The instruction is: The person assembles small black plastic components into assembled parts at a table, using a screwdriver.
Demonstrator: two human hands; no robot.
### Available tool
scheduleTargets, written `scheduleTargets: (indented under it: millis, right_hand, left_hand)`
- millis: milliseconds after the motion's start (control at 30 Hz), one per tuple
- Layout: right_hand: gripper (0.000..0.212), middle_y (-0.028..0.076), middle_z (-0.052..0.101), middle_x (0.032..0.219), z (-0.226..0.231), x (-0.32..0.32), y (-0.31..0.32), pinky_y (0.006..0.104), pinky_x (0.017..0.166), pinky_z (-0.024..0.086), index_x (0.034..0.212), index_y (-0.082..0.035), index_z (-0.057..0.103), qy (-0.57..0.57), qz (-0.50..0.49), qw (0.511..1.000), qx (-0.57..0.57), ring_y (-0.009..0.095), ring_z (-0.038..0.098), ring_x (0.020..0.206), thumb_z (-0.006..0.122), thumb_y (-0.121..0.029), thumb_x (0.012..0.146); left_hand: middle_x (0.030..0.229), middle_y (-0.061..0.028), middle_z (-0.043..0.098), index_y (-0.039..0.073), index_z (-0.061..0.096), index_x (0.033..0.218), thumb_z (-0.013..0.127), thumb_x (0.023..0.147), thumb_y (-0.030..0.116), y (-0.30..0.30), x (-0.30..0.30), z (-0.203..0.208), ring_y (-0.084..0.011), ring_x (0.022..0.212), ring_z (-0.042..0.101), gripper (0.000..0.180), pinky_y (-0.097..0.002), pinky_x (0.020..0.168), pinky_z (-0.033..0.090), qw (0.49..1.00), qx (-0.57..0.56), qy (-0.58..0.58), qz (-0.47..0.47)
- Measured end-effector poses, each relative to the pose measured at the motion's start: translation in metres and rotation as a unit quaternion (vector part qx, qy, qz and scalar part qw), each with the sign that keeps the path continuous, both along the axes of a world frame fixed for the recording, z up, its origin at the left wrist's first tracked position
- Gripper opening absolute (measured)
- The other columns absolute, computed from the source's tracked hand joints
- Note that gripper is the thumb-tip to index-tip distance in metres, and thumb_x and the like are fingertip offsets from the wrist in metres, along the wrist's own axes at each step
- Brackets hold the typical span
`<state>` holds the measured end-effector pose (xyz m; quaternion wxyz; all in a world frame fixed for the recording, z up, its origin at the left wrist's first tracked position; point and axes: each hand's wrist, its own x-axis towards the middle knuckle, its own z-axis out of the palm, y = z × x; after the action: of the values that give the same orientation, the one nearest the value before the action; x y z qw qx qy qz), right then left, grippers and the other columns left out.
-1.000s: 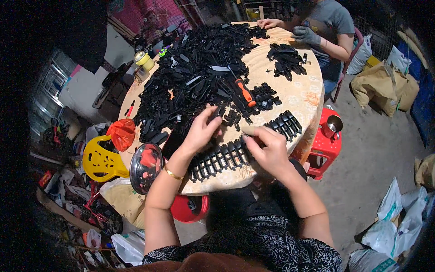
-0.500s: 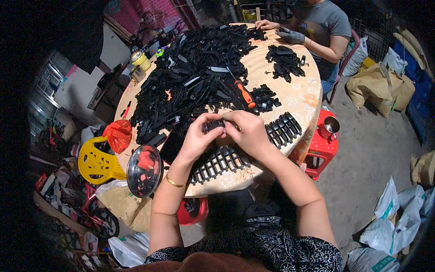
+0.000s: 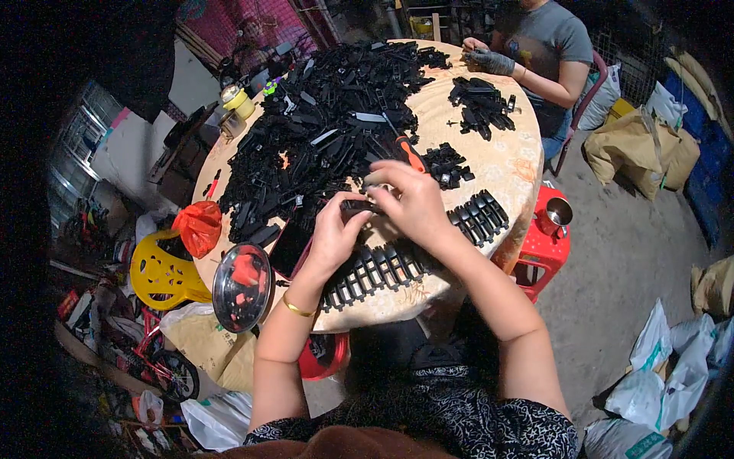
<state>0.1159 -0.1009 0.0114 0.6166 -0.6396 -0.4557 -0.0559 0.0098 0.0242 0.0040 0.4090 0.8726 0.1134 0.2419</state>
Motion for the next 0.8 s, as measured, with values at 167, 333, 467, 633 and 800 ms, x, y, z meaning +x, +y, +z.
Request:
scheduleTargets:
  millis: [167,333,467,633,800]
  right_hand:
    - [0.014,0.011,0.064,0.082,-0.004,-0.017,0.006,0.0328,0.065,0.049,0.085,-0.005,0.064,-0.136,0.014,0.990,0.019,0.026,0.062,0.075,0.064,-0.004,0.071]
    - [0.017,0.011,0.064,0.081,-0.006,-0.021,0.003,0.0323,0.064,0.049,0.085,-0.003,0.063,-0.157,-0.024,0.984,0.081,0.026,0.062,0.073,0.064,0.000,0.068]
    - [0.018,0.012,0.064,0.080,-0.009,-0.020,0.001,0.0315,0.063,0.049,0.083,-0.002,0.062,-0.210,-0.071,0.966,0.133,0.027,0.062,0.071,0.065,0.002,0.066]
    - [0.014,0.013,0.064,0.082,-0.004,-0.009,-0.005,0.0312,0.067,0.050,0.080,-0.002,0.063,-0.146,-0.116,0.974,0.125,0.026,0.063,0.076,0.066,0.000,0.067]
    - [0.016,0.015,0.063,0.082,0.010,0.016,-0.002,0.0328,0.064,0.050,0.087,-0.003,0.065,-0.080,-0.107,0.991,-0.017,0.029,0.062,0.072,0.063,-0.002,0.071]
  left_hand:
    - [0.086,-0.0174,0.059,-0.001,0.051,0.096,0.056,0.074,-0.001,0.000,0.000,-0.002,-0.0251,0.080,0.060,0.022,-0.0326,0.072,0.047,0.999,0.008,-0.024,-0.037]
    - [0.084,-0.0082,0.058,-0.001,0.050,0.098,0.054,0.075,-0.002,-0.005,0.000,-0.003,-0.0119,0.078,0.055,0.023,-0.0259,0.070,0.045,0.980,-0.164,-0.057,-0.099]
    - [0.082,-0.0069,0.059,0.000,0.050,0.097,0.056,0.077,-0.002,-0.010,-0.002,0.004,-0.0103,0.075,0.056,0.021,-0.0241,0.066,0.046,0.995,-0.079,-0.042,-0.046]
    - [0.086,-0.0069,0.058,0.000,0.048,0.104,0.056,0.084,0.006,0.015,-0.001,0.006,-0.0105,0.073,0.056,0.023,-0.0248,0.068,0.047,0.962,-0.245,-0.107,-0.057]
    - [0.089,-0.0090,0.057,0.003,0.038,0.126,0.051,0.090,0.016,0.004,-0.003,0.018,-0.0176,0.074,0.059,0.041,-0.0294,0.068,0.049,0.847,-0.499,-0.046,-0.176]
